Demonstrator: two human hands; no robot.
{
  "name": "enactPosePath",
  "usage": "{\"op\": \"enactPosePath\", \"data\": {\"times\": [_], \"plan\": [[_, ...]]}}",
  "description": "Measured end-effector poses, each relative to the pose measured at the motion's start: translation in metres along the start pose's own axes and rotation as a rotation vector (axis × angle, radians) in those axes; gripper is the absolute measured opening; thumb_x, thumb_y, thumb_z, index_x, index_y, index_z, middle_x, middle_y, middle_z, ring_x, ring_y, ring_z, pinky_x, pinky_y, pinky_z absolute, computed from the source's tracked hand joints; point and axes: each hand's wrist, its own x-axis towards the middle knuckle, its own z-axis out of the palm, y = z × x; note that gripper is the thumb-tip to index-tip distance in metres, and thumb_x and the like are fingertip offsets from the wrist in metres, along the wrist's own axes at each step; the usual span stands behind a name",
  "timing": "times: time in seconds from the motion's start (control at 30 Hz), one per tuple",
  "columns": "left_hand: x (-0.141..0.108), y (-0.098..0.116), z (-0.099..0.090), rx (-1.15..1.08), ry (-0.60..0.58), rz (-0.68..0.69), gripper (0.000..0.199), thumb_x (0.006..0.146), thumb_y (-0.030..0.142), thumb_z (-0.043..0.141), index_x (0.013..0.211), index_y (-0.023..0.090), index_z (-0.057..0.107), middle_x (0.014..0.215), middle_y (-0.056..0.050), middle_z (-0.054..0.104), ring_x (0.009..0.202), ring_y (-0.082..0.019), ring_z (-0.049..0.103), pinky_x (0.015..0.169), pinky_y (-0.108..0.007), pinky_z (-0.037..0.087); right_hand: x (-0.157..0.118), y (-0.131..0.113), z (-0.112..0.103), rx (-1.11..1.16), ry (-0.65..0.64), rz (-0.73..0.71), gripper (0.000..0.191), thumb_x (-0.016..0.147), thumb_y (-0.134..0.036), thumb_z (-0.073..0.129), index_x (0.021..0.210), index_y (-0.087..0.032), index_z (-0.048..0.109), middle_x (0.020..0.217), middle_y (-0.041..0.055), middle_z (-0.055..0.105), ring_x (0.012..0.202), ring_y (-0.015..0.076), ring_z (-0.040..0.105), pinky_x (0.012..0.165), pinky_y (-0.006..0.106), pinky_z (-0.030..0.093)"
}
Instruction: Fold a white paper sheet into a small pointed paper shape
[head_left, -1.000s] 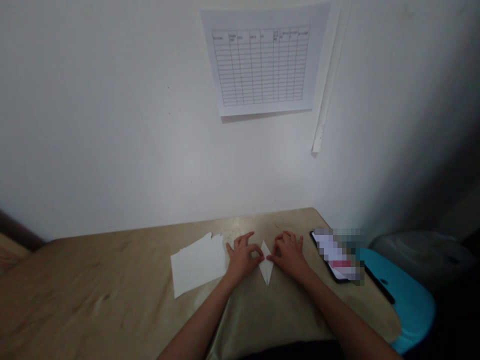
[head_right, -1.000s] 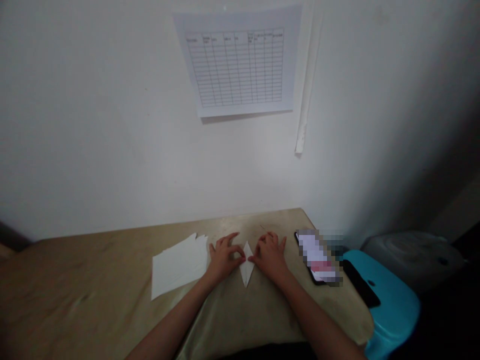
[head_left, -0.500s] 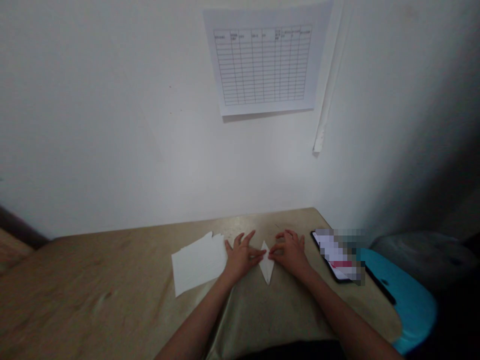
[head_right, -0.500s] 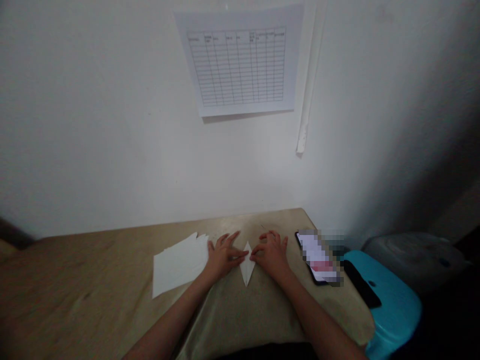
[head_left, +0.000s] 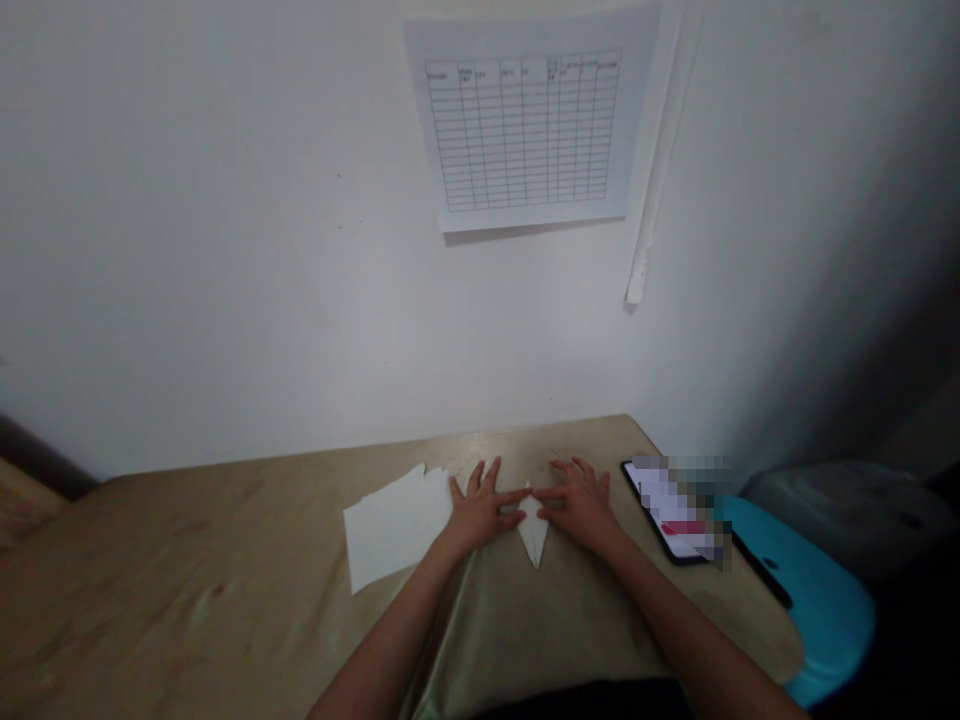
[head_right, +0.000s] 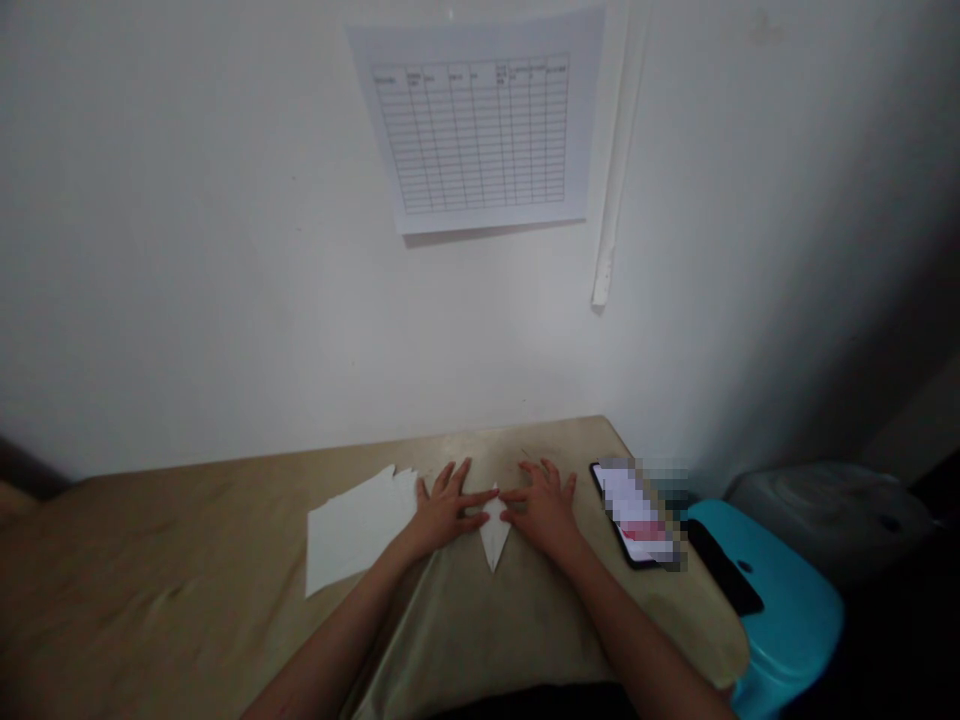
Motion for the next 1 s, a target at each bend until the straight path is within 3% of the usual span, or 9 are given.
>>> {"op": "enactPosePath", "data": {"times": [0.37,0.7,1.0], "plan": [[0.003,0.001,0.003,0.050,0.052,-0.005,0.059,0.086,0.069,0.054,0.142,0.057,0.040,0.168,-0.001,0.013,0.153,-0.041,0.006,0.108,-0.079,-0.005,0.000,-0.005,0.010,-0.119,-0.043,-0.049,0.046,0.090,-0.038,0.060,0.135,-0.049,0.054,0.161,0.0037,0.029,0.151,0.0387,0.009,0.109,0.077,-0.001],[0.001,0.000,0.010,0.073,0.127,0.021,0.047,0.095,0.061,0.043,0.142,0.057,0.040,0.167,-0.003,0.018,0.154,-0.037,0.009,0.109,-0.078,-0.003,-0.003,0.000,0.012,-0.123,-0.030,-0.108,0.044,0.097,-0.036,0.047,0.140,-0.048,0.048,0.158,0.0076,0.033,0.151,0.0347,0.012,0.111,0.076,0.000],[0.004,0.001,0.001,0.038,0.029,0.010,0.066,0.082,0.074,0.055,0.143,0.055,0.040,0.168,-0.004,0.013,0.153,-0.041,0.003,0.107,-0.080,-0.001,-0.002,0.004,0.005,-0.115,-0.106,-0.208,0.049,0.097,-0.039,0.046,0.146,-0.042,0.043,0.160,0.0070,0.031,0.151,0.0332,0.012,0.112,0.075,0.000]]}}
